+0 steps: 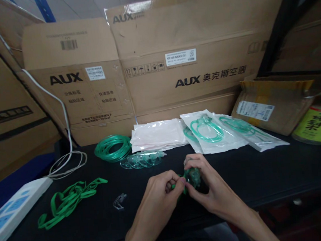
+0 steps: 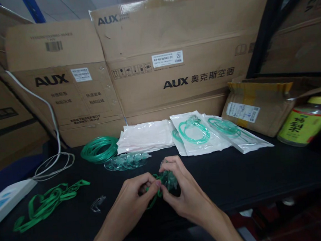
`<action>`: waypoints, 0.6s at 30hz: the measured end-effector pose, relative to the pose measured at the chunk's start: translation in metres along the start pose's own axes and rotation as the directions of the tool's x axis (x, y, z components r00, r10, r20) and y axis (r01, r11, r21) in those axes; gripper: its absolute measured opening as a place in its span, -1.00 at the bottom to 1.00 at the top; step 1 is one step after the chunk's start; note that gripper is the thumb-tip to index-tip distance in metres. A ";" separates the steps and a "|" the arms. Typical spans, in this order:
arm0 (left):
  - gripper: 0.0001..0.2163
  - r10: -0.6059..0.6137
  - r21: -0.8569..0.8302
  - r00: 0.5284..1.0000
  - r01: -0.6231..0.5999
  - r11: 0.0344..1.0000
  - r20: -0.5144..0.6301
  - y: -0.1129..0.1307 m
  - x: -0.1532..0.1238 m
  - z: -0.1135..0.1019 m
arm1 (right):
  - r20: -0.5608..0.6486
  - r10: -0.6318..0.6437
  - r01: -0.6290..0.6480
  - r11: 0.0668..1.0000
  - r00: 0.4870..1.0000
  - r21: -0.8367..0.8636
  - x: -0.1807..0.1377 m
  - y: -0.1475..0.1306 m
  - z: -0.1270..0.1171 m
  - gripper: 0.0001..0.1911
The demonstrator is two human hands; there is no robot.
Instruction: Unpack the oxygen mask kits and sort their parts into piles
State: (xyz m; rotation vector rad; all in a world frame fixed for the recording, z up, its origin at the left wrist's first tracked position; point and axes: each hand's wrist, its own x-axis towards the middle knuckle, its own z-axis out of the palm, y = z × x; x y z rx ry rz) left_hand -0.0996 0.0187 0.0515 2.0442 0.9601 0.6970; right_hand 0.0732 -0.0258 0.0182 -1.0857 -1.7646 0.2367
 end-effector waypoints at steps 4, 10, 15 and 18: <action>-0.73 0.011 0.030 1.000 -0.011 0.999 -0.010 0.001 0.000 0.006 | -0.020 -0.009 0.008 0.998 1.000 -0.058 0.000 0.007 0.003 -0.59; -0.78 0.014 -0.013 0.994 -0.013 1.000 0.104 0.022 -0.017 0.009 | -0.213 0.078 -0.122 0.971 0.974 -0.205 0.006 0.028 0.002 -0.65; -0.75 0.073 0.078 0.993 -0.066 0.995 -0.098 0.038 -0.031 -0.027 | -0.311 0.155 -0.230 0.948 0.938 -0.221 0.005 0.033 -0.001 -0.71; -0.71 0.081 0.177 0.931 -0.018 0.984 -0.357 0.040 -0.041 -0.070 | -0.295 0.190 -0.250 0.951 0.937 -0.182 0.003 0.036 -0.001 -0.70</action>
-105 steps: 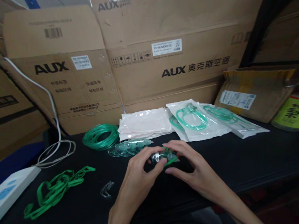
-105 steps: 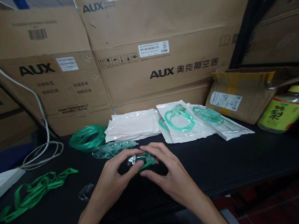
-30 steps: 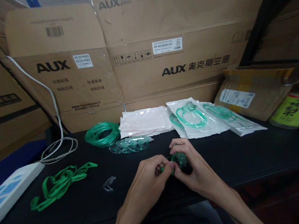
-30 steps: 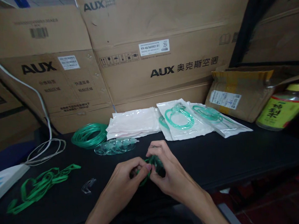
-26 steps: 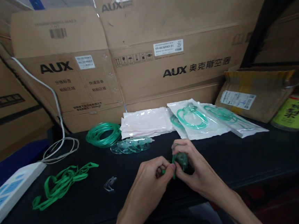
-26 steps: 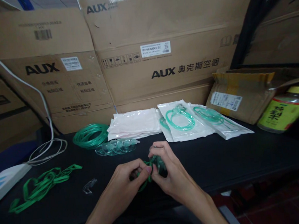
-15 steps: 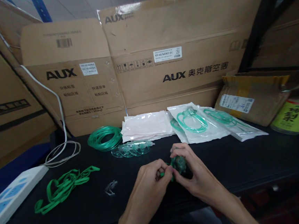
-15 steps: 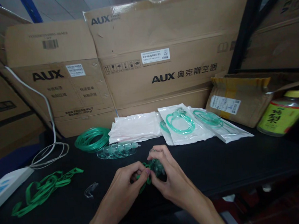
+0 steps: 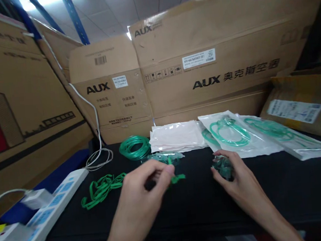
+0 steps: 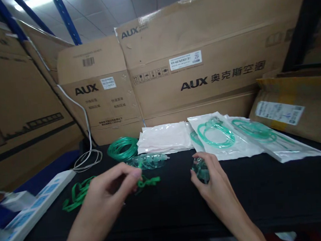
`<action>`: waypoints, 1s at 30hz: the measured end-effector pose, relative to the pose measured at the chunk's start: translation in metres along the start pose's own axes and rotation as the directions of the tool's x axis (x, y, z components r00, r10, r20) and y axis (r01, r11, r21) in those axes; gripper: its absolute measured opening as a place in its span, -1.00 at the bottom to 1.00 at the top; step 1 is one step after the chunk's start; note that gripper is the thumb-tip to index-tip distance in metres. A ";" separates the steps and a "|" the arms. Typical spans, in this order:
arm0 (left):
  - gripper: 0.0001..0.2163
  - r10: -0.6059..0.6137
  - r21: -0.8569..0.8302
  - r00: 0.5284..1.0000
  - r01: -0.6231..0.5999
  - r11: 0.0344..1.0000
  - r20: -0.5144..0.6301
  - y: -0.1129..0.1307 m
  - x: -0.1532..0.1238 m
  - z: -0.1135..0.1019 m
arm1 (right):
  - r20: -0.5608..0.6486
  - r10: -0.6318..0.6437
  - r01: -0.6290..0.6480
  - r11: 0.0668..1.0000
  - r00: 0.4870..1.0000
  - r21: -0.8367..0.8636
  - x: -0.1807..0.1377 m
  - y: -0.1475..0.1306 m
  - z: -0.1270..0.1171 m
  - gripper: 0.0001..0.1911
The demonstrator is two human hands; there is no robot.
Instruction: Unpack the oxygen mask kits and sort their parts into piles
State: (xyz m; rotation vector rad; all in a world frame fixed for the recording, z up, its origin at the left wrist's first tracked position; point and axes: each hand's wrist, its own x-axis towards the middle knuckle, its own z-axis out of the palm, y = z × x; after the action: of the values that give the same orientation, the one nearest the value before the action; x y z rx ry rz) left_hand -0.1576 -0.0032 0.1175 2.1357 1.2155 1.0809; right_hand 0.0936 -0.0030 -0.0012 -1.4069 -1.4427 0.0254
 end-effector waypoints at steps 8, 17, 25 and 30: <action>-0.64 -0.159 0.371 0.875 0.350 0.860 -0.458 -0.065 0.005 -0.087 | 0.080 0.077 -0.084 0.992 0.994 0.094 -0.003 0.012 0.005 -0.63; -0.66 -0.294 0.666 0.920 0.391 0.636 -0.259 -0.154 0.004 -0.075 | 0.111 -0.006 0.000 0.998 0.994 0.057 -0.003 0.006 0.005 -0.52; -0.54 -0.040 0.786 0.973 0.208 0.582 -0.227 -0.173 0.004 -0.061 | 0.175 0.048 -0.056 0.998 0.983 0.037 -0.004 0.001 0.006 -0.37; -0.48 -0.162 0.729 0.986 0.132 0.671 -0.029 -0.188 0.001 -0.051 | 0.190 0.036 -0.040 0.999 0.981 0.016 -0.006 -0.002 0.006 -0.39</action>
State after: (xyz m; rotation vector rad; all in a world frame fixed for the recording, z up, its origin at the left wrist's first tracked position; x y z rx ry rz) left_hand -0.2937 0.0935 0.0174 2.5180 2.0171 0.4908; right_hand 0.0870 -0.0043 -0.0060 -1.4462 -1.5669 0.2027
